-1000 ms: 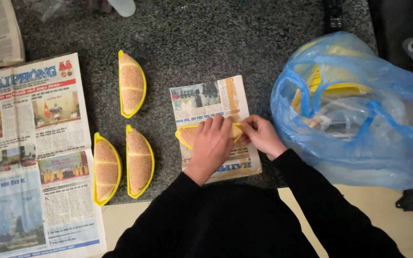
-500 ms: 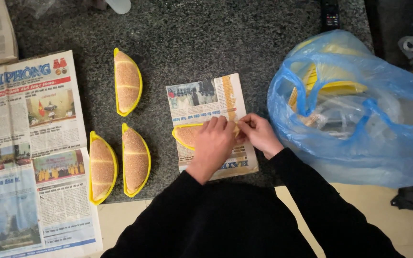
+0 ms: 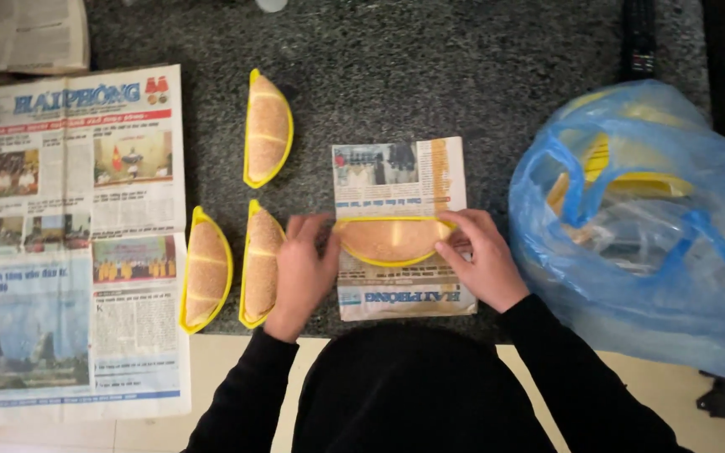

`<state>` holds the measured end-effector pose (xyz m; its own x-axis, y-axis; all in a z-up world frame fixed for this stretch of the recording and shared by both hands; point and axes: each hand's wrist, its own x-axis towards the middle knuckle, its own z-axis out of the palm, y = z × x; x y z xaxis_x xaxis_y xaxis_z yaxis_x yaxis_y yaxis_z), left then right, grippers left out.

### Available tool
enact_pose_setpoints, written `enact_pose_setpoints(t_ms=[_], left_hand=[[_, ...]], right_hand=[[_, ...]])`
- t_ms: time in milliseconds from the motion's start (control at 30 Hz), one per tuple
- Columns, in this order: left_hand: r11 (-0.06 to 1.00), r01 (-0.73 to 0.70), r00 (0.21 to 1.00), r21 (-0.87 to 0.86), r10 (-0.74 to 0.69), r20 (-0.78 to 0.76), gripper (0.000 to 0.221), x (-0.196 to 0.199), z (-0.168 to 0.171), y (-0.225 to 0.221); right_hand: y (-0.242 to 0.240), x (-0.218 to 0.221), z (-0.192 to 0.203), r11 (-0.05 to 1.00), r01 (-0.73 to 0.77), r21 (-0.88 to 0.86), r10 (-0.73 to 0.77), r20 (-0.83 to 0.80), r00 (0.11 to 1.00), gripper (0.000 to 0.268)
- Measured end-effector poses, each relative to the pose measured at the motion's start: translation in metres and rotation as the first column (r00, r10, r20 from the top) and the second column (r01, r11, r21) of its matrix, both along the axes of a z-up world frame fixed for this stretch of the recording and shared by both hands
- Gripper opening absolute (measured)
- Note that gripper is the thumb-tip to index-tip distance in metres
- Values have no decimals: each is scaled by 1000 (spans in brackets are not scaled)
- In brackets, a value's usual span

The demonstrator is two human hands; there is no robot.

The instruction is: Packaging food items by placing them in yellow plastic trays, wrapping them in newspaper, and placing them in a blue plastic bag.

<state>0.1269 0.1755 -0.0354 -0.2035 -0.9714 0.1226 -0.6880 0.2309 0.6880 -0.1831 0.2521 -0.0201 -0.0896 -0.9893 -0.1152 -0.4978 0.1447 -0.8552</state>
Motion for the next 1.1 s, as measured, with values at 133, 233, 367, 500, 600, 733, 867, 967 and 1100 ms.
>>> enact_pose_setpoints(t_ms=[133,233,367,500,600,733,867,967,1100], left_hand=[[998,17,996,56,-12,-85,37,-6,-5,16],[996,-50,989,69,59,-137,40,-9,-8,19],[998,-32,990,48,38,-135,30,-10,-13,20],[999,-17,984,33,23,-176,31,-9,-5,20],[1000,-1,982,7,2,-191,41,-5,11,23],[990,97,994,-106,-101,-40,58,-5,9,21],[899,422,878,-113,-374,300,101,-36,31,9],[815,579,731,-32,-502,463,120,-58,27,0],[748,655,623,102,-612,488,141,-72,18,-13]], right_hand=[[-1,2,-7,997,-67,-26,62,-141,988,46],[-1,-1,-14,995,-65,-70,44,-269,962,48],[-3,-2,-13,995,-83,-59,68,-224,972,44],[-3,0,-8,992,-79,-102,55,-224,973,43],[-2,5,13,990,-77,-114,53,-200,978,42],[4,-2,4,988,-142,-64,120,-272,955,40],[1,-4,-7,987,-143,-76,113,-305,946,41],[-5,-5,-13,983,-110,-144,64,-290,955,41],[-8,-4,-10,965,49,-258,-87,-137,987,47]])
